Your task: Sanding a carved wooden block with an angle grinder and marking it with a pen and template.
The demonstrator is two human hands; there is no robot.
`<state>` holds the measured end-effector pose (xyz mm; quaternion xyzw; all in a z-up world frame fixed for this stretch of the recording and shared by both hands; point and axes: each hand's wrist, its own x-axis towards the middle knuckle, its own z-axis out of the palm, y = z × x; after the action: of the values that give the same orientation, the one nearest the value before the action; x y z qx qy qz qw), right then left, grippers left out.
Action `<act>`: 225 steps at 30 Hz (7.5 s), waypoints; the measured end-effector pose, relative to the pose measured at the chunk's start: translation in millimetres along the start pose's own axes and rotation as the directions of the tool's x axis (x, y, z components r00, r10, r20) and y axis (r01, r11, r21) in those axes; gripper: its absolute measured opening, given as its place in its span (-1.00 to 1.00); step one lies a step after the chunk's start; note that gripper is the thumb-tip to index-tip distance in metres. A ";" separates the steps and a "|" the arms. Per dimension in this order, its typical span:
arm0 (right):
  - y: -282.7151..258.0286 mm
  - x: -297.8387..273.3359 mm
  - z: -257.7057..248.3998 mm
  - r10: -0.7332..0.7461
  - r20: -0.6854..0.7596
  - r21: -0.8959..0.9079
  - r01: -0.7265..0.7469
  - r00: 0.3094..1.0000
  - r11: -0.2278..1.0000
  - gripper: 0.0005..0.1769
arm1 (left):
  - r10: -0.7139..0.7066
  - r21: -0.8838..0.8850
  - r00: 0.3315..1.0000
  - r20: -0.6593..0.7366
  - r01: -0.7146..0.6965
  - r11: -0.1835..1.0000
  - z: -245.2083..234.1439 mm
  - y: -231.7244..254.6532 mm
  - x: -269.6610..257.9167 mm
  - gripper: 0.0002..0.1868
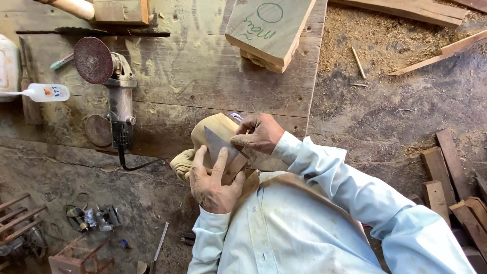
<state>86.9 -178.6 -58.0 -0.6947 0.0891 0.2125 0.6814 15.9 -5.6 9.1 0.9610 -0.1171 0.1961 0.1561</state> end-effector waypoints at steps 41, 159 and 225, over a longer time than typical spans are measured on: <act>23.2 2.6 1.6 0.013 0.064 0.132 -0.021 0.998 0.991 -0.85 | -0.147 -0.151 0.979 0.142 0.168 0.974 1.4 -1.1 -6.1 -0.33; -86.6 -32.3 -9.6 -0.538 0.233 -0.332 0.586 0.810 0.739 -0.75 | -0.006 -0.317 0.984 0.176 0.063 0.946 8.3 -11.7 32.4 -0.28; -76.8 -35.9 -16.4 -0.505 0.286 -0.308 0.578 0.814 0.756 -0.73 | 0.008 -0.318 0.980 0.199 0.057 0.946 4.4 -11.6 36.2 -0.42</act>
<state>89.4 -196.5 26.4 -0.7862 -0.2233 0.0822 0.5703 53.1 -2.3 17.2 0.9387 -0.1504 0.0762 0.3008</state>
